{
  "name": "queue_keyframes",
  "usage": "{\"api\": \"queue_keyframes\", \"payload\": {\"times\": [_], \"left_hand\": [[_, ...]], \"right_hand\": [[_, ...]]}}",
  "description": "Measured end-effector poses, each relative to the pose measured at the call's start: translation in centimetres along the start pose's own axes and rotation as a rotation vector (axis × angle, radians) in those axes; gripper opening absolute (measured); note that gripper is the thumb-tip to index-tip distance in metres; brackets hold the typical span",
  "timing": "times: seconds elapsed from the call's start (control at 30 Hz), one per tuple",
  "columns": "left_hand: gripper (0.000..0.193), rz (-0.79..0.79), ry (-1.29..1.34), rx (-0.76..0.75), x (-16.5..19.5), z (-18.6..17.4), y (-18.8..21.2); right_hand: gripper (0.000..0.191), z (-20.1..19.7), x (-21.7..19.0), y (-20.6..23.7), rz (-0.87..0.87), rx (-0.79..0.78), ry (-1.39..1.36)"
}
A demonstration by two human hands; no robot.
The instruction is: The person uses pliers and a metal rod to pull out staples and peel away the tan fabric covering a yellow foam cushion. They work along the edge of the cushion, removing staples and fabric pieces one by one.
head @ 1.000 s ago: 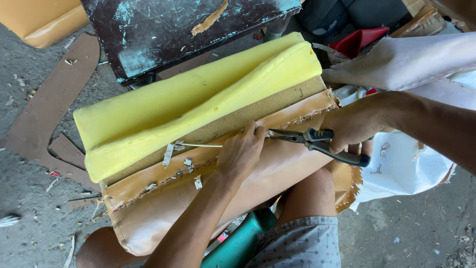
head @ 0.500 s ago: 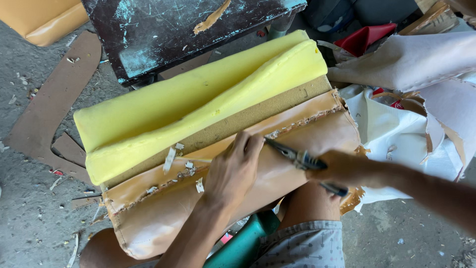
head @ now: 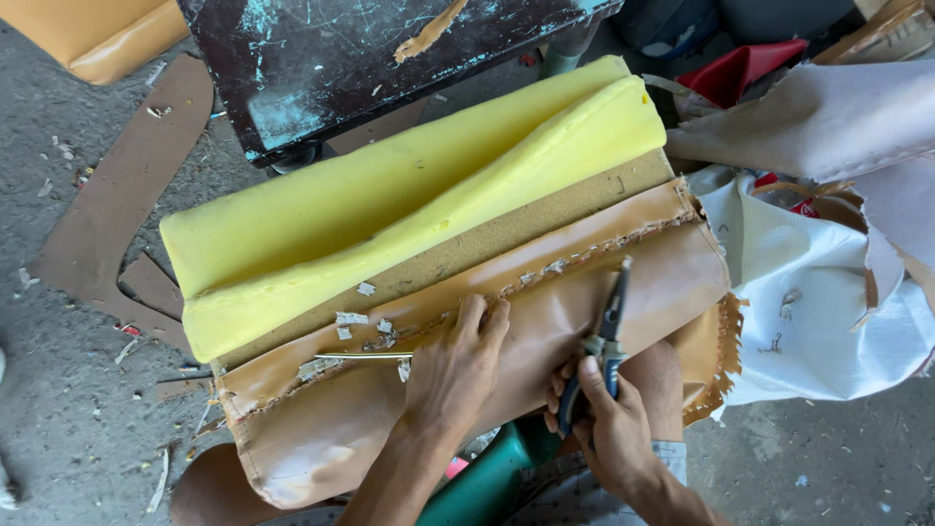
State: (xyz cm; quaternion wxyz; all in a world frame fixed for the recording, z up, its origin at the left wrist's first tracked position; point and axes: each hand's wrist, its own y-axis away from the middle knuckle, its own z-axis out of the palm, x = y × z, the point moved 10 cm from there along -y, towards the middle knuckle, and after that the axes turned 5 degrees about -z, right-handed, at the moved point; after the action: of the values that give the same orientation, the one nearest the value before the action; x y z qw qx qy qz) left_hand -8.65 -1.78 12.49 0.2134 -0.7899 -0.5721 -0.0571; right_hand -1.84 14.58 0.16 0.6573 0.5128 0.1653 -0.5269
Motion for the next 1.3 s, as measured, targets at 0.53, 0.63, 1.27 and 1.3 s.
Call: {"api": "queue_keyframes", "payload": {"times": [0.53,0.63,1.27,1.3], "left_hand": [[0.037,0.017,-0.009,0.008,-0.4,2.1,0.8],[0.036,0.031,-0.003,0.065,-0.5,2.1,1.1],[0.08,0.137,-0.025,-0.188,0.5,3.1,1.0],[0.079,0.132,-0.009,-0.218,0.4,3.4,0.9]], "right_hand": [[0.05,-17.6,-15.6,0.8,0.126,0.317,0.539],[0.05,-11.0,-12.0,2.0,0.272,-0.09,0.665],[0.034,6.8,-2.0,6.2,0.815,-0.203,-0.285],[0.035,6.2,-1.7,6.2,0.833,-0.141,-0.259]]}}
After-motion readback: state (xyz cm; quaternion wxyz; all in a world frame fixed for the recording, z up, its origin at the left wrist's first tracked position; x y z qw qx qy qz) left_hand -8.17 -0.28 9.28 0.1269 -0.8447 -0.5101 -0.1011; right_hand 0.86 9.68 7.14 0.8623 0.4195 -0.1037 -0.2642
